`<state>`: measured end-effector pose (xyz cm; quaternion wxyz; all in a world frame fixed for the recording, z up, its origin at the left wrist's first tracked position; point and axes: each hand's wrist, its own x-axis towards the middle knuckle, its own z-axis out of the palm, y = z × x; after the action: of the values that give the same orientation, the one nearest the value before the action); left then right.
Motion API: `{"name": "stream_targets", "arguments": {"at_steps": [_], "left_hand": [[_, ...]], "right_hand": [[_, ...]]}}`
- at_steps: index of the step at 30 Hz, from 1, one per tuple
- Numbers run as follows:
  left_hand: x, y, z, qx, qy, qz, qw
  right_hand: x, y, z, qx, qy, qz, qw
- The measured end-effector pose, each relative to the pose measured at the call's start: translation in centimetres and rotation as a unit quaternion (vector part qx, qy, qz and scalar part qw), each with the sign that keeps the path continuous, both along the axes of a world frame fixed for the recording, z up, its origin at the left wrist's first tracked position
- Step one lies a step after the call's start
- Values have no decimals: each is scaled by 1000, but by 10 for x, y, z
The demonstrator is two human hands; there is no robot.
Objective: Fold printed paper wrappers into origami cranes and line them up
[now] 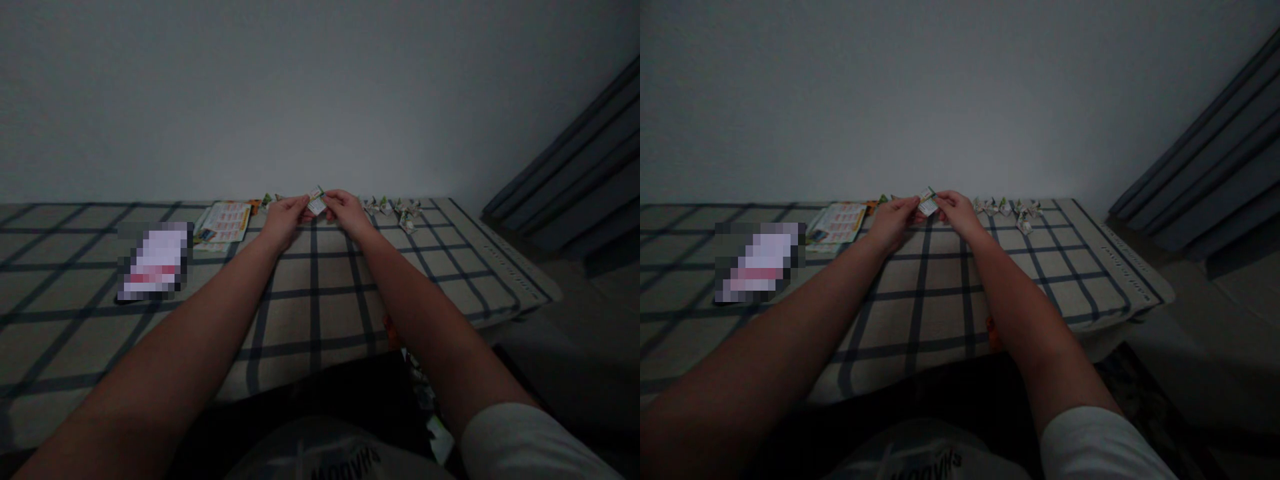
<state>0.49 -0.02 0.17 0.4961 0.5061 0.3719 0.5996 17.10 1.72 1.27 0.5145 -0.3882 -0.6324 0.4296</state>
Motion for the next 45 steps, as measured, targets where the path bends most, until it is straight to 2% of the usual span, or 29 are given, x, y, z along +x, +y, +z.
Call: {"name": "stream_targets", "arguments": {"at_steps": [4, 10, 17, 29, 32, 36, 38, 42, 45], "left_hand": [[-1, 0, 1, 2, -9, 2, 1000], [3, -8, 4, -58, 15, -66, 996], [3, -12, 10, -72, 34, -23, 997], [5, -13, 9, -105, -23, -48, 993], [4, -12, 11, -113, -53, -52, 991], [2, -11, 14, -136, -99, -56, 984], [1, -10, 15, -131, -106, -53, 984], [1, -7, 11, -83, -93, -34, 992], [1, -4, 5, -47, -66, -7, 997]], "right_hand": [[1, 1, -1, -1, -4, 9, 1000], [1, 4, -3, -1, 23, -14, 1000], [0, 1, -3, -10, 28, 16, 999], [1, 4, -3, 37, -9, -26, 999], [3, 6, -4, 76, -32, -44, 996], [5, 10, -8, 180, -86, -70, 977], [4, 10, -10, 193, -105, -75, 973], [2, 5, -8, 165, -117, -43, 978], [1, -3, -5, 110, -115, 0, 987]]}}
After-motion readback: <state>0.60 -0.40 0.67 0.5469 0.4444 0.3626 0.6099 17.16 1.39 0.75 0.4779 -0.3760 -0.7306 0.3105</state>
